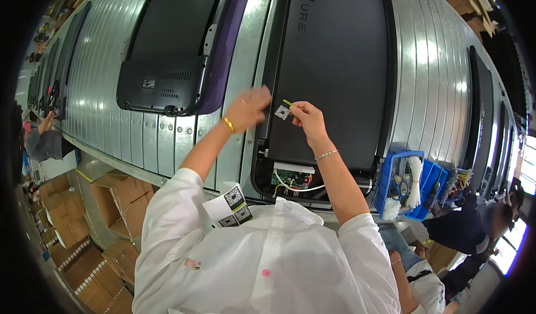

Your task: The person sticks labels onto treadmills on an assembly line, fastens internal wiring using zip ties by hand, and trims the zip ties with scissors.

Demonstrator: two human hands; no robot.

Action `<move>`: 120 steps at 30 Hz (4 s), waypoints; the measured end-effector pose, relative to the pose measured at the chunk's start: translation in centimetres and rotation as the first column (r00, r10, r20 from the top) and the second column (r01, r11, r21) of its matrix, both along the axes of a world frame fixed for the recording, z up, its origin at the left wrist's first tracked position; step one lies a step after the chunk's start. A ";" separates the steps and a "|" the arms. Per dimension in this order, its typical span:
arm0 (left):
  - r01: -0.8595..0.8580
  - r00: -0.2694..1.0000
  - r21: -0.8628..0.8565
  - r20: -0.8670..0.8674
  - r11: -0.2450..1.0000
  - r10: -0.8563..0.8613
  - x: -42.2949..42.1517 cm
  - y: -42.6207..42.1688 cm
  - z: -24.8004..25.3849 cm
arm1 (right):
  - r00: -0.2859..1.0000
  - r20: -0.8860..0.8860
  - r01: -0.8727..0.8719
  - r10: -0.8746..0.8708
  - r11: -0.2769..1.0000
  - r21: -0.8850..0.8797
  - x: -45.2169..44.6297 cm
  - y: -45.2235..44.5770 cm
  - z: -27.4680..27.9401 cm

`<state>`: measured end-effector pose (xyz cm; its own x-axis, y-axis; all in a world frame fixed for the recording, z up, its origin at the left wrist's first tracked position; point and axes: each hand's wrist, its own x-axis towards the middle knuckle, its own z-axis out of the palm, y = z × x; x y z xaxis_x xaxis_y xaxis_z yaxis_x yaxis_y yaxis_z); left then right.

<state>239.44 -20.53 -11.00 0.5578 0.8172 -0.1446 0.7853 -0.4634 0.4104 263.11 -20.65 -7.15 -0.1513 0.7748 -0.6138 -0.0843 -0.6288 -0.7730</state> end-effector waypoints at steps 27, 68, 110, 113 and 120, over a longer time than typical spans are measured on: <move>-0.271 -0.148 -0.933 0.284 0.238 0.947 2.9 -7.5 -5.6 | 0.965 0.108 -0.245 0.239 0.968 0.047 -4.8 2.2 -4.3; -0.272 -0.296 -0.930 0.324 0.246 0.898 4.2 -9.1 -5.2 | 0.928 0.243 -0.324 0.282 0.933 0.157 -5.1 0.9 -5.1; -0.199 0.968 0.271 -0.099 0.942 0.232 3.2 -5.0 -0.4 | 0.991 0.113 0.051 -0.067 0.989 0.141 1.9 -6.1 -1.0; -0.353 0.934 0.102 0.099 0.930 0.344 4.3 -5.9 -1.9 | 0.989 0.139 0.031 -0.042 0.996 0.085 6.9 -12.8 -0.1; -0.429 0.903 0.006 0.024 0.903 0.429 6.1 -9.8 0.0 | 0.949 0.211 0.243 -0.233 0.970 -0.023 19.1 -27.3 1.7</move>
